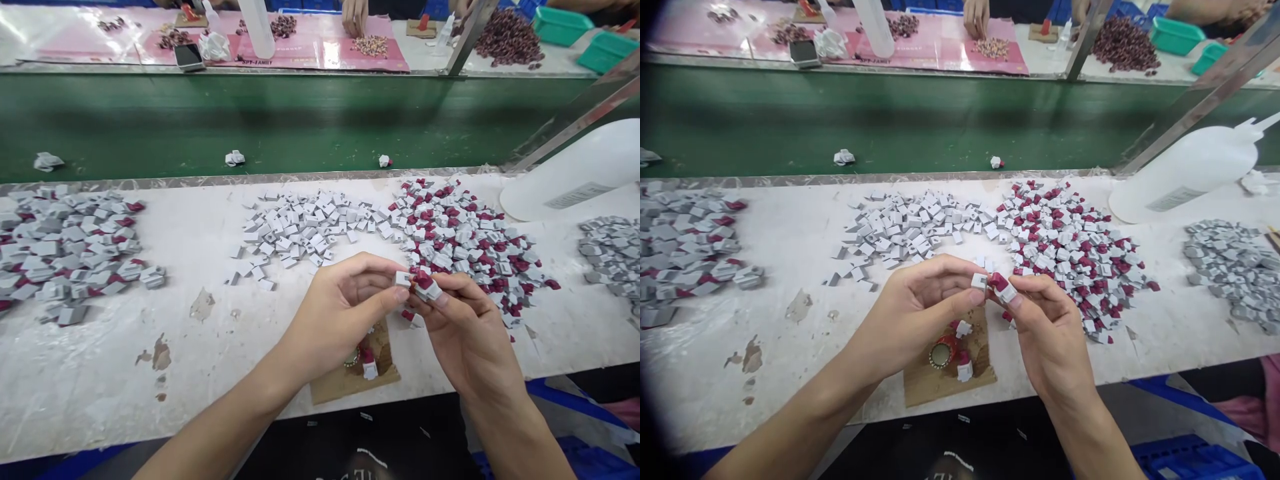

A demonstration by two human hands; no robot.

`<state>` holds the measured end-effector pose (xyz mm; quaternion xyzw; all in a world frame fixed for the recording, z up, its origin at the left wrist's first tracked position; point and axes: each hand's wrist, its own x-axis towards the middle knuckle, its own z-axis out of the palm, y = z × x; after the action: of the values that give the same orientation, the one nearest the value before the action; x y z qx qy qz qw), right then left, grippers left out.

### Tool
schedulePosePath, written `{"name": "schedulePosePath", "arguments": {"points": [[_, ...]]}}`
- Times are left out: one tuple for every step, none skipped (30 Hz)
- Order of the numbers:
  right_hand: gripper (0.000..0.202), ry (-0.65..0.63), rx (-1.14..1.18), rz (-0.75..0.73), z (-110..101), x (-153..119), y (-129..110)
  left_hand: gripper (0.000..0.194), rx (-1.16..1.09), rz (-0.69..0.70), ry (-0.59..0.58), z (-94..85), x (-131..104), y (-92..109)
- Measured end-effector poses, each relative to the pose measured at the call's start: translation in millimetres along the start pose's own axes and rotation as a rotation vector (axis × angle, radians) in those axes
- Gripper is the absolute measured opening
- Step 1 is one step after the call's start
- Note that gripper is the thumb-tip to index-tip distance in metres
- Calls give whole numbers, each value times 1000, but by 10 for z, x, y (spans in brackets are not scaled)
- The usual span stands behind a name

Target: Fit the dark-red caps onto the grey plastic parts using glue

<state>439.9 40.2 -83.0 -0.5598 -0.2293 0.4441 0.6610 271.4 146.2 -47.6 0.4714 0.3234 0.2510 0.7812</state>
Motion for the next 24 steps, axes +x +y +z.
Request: {"name": "schedulePosePath", "arguments": {"points": [[10, 0, -17, -6, -3, -2, 4, 16, 7, -1, 2, 4, 3, 1], [10, -2, -35, -14, -5, -4, 7, 15, 10, 0, 1, 5, 7, -1], [9, -6, -51, -24, -5, -6, 10, 15, 9, 1, -1, 4, 12, -4], [8, -11, -66, -35, -5, -7, 13, 14, 8, 2, -2, 0, 17, -8], [7, -17, -77, -46, -4, -6, 15, 14, 6, 5, -3, -6, 22, -12], [7, -23, -87, -56, -2, -4, 15, 14, 4, 5, -5, -12, 25, -17], [6, -28, -96, -64, 1, -1, 14, 14, 5, 4, -7, -19, 27, -21], [6, -32, -103, -71, 3, 4, 9, 15, 10, 2, -9, -25, 26, -24], [6, -37, -109, -77, 5, 10, 1, 15, 19, 4, -9, -30, 24, -25], [6, -48, -119, -82, 5, 16, -11, 15, 34, 9, -12, -34, 18, -25], [6, -65, -133, -90, 2, 23, -25, 15, 56, 22, -14, -37, 11, -22], [7, -92, -149, -98, -3, 28, -41, 13, 86, 38, -18, -39, 2, -16], [8, -122, -161, -108, -10, 33, -57, 12, 120, 57, -22, -42, -8, -7], [9, -155, -168, -115, -19, 38, -73, 10, 157, 72, -28, -45, -16, 4], [11, -186, -167, -121, -29, 41, -86, 9, 191, 82, -33, -49, -23, 17], [13, -211, -161, -124, -38, 45, -96, 8, 216, 83, -38, -54, -27, 30], [15, -230, -154, -126, -45, 49, -102, 8, 232, 80, -43, -61, -28, 44], [17, -245, -153, -127, -49, 53, -107, 7, 241, 74, -50, -71, -26, 56], [19, -255, -156, -132, -48, 59, -111, 7, 248, 72, -57, -85, -21, 66], [20, -261, -166, -138, -40, 68, -115, 6, 257, 73, -62, -105, -14, 74], [21, -264, -181, -147, -26, 81, -122, 7, 273, 79, -66, -131, -4, 81], [20, -267, -202, -155, -5, 101, -133, 7, 298, 87, -72, -166, 9, 89], [19, -275, -228, -160, 24, 133, -148, 7, 334, 97, -79, -210, 28, 100], [17, -290, -264, -158, 62, 181, -169, 8, 380, 109, -85, -264, 53, 115]]}}
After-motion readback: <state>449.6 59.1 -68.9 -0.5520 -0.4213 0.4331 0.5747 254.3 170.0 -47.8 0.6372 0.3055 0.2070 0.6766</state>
